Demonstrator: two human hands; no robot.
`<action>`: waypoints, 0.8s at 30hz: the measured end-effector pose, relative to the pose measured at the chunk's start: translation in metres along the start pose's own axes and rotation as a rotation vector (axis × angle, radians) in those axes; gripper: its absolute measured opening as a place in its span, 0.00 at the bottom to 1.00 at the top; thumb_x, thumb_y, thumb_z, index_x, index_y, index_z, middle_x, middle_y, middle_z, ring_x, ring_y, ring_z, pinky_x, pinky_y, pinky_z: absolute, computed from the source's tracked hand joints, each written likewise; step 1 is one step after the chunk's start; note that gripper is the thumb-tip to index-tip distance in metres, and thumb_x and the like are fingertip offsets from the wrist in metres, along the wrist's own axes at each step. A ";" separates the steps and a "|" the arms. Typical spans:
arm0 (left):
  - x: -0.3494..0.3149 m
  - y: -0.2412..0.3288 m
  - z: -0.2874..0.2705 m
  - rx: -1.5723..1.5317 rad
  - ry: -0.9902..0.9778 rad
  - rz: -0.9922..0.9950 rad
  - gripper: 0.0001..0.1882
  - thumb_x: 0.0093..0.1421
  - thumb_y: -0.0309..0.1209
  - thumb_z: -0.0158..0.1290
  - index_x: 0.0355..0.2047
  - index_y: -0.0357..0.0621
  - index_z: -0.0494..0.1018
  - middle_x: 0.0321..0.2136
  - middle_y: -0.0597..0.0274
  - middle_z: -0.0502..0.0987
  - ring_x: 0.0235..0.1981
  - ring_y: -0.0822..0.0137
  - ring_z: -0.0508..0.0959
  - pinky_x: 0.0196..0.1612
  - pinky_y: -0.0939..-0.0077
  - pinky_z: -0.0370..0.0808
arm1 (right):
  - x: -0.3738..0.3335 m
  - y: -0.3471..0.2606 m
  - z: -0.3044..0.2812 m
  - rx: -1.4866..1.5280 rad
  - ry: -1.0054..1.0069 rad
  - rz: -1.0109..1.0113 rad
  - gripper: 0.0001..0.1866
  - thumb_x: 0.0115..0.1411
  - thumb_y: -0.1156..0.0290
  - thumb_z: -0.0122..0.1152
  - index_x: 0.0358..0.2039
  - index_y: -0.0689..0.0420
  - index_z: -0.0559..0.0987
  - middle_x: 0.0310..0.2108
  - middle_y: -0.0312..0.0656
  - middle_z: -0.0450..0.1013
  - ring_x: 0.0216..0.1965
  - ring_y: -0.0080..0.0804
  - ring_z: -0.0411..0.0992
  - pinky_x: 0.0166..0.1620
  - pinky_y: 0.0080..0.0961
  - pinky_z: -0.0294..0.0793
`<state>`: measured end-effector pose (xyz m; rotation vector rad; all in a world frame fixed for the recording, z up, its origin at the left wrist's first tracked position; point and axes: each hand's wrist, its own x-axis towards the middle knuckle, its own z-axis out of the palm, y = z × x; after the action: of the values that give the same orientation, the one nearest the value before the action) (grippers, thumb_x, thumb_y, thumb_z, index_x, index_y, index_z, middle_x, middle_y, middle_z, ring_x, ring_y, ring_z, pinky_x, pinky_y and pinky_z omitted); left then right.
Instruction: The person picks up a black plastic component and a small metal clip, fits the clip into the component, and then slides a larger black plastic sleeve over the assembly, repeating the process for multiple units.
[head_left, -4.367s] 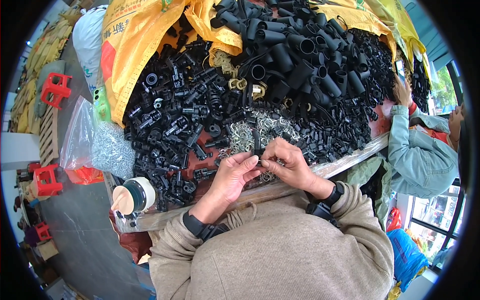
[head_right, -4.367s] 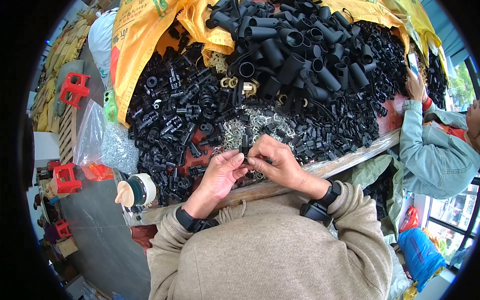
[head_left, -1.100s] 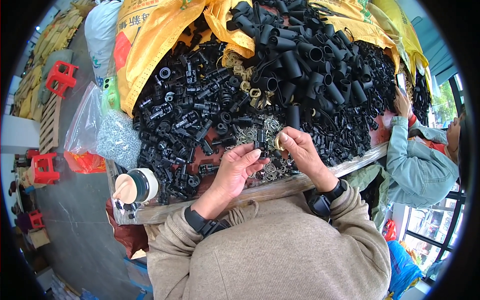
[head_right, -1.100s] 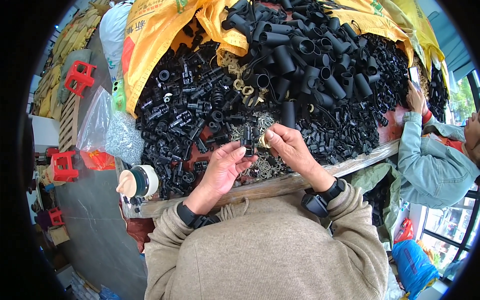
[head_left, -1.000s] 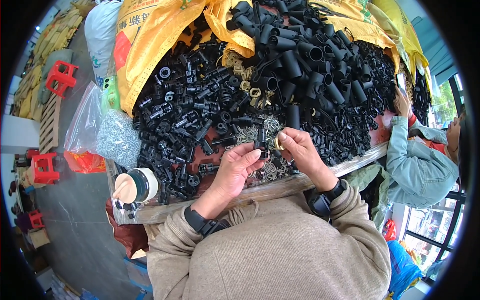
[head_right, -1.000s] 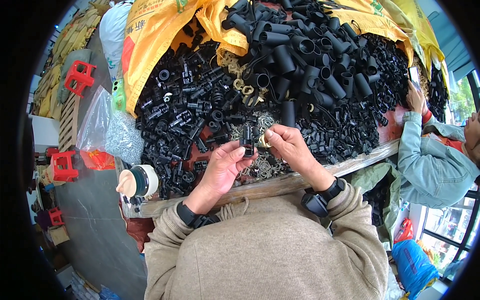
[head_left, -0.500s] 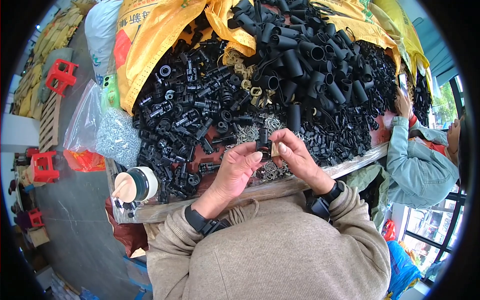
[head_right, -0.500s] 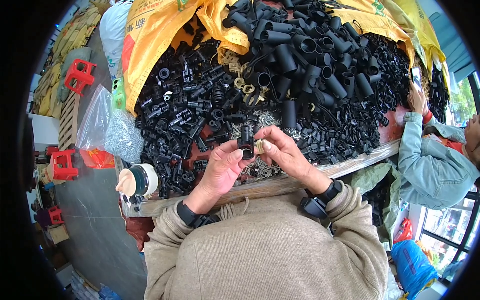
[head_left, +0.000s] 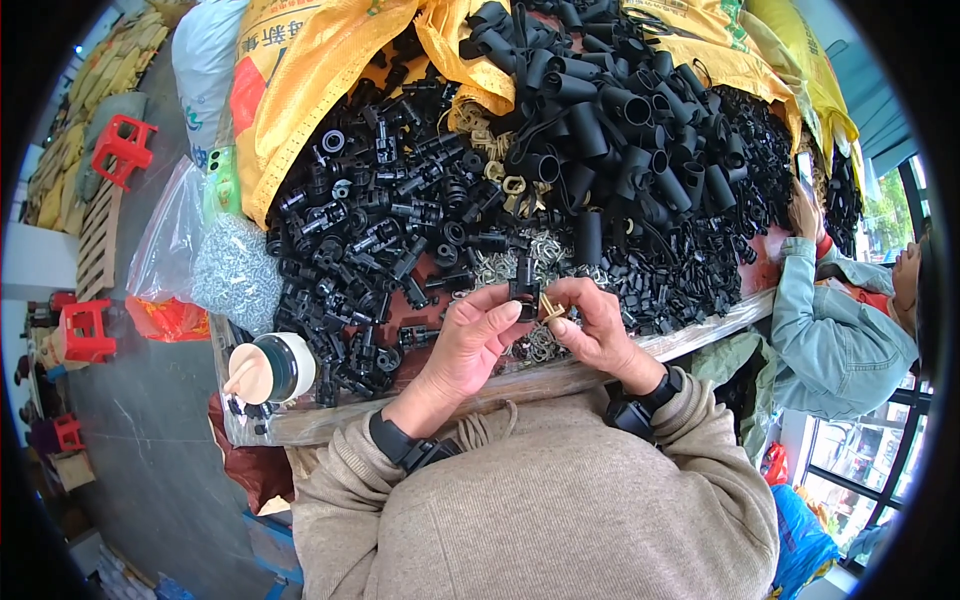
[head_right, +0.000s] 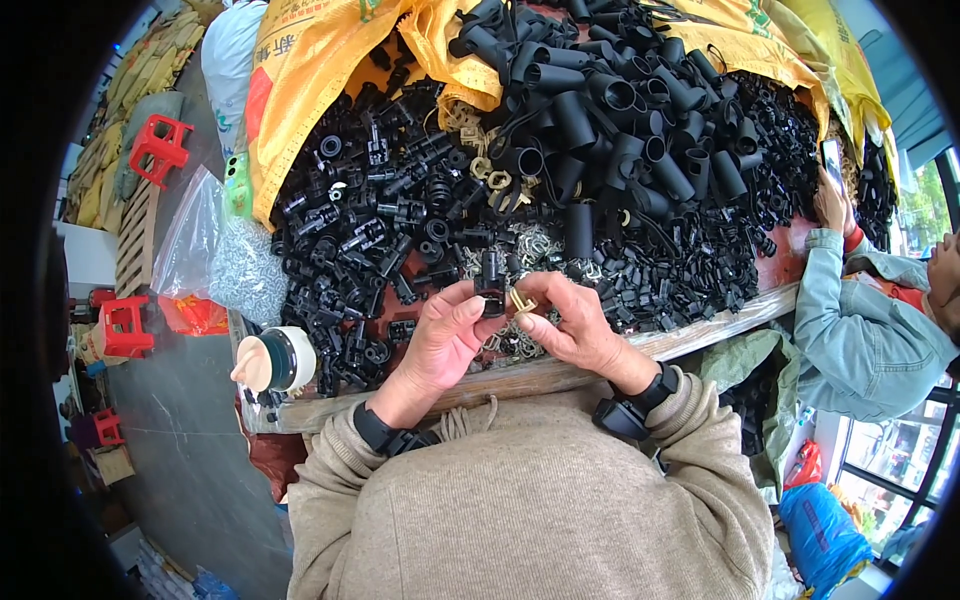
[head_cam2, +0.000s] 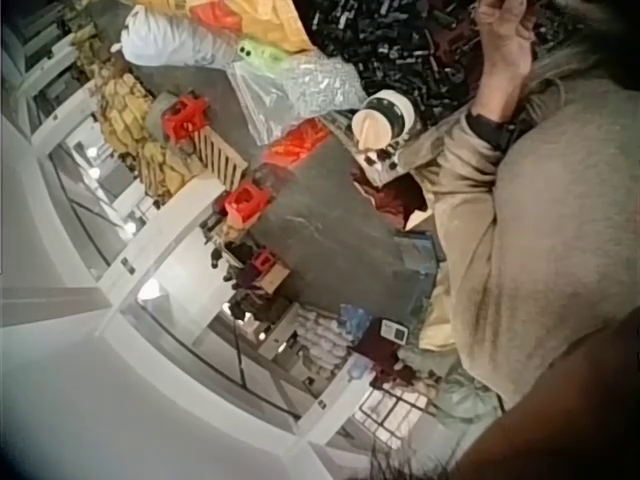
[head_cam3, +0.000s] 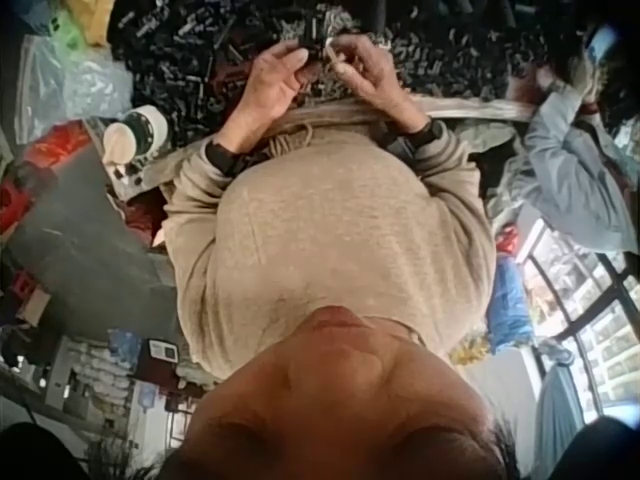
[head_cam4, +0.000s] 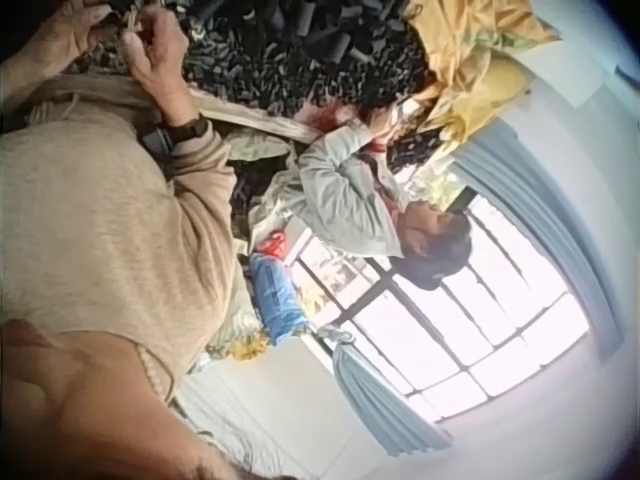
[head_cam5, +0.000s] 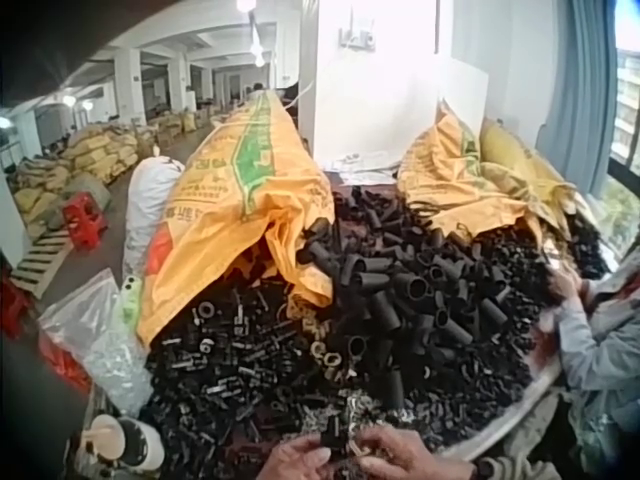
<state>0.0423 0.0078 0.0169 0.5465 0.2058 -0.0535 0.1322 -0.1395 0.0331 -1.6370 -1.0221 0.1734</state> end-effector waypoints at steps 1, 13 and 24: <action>0.000 0.000 -0.001 0.001 0.006 -0.002 0.12 0.54 0.27 0.48 0.39 0.38 0.68 0.36 0.59 0.73 0.38 0.70 0.74 0.42 0.79 0.72 | 0.000 0.001 -0.001 -0.052 -0.010 -0.020 0.09 0.57 0.69 0.49 0.31 0.62 0.71 0.20 0.37 0.70 0.19 0.22 0.68 0.24 0.17 0.68; 0.001 -0.005 -0.002 0.018 0.035 -0.065 0.12 0.54 0.26 0.49 0.39 0.38 0.68 0.35 0.58 0.73 0.36 0.66 0.75 0.40 0.78 0.74 | 0.014 -0.014 -0.012 0.158 -0.149 0.165 0.12 0.58 0.66 0.48 0.24 0.62 0.69 0.15 0.33 0.65 0.15 0.17 0.61 0.19 0.14 0.59; 0.000 -0.004 -0.004 -0.038 0.034 -0.138 0.12 0.54 0.28 0.50 0.38 0.37 0.69 0.33 0.60 0.74 0.31 0.68 0.76 0.35 0.83 0.74 | 0.019 -0.013 -0.013 0.133 -0.234 0.301 0.11 0.57 0.66 0.49 0.25 0.62 0.70 0.16 0.36 0.65 0.18 0.19 0.61 0.22 0.17 0.63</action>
<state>0.0412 0.0065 0.0118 0.4947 0.2767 -0.1744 0.1452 -0.1362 0.0565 -1.6672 -0.9095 0.6341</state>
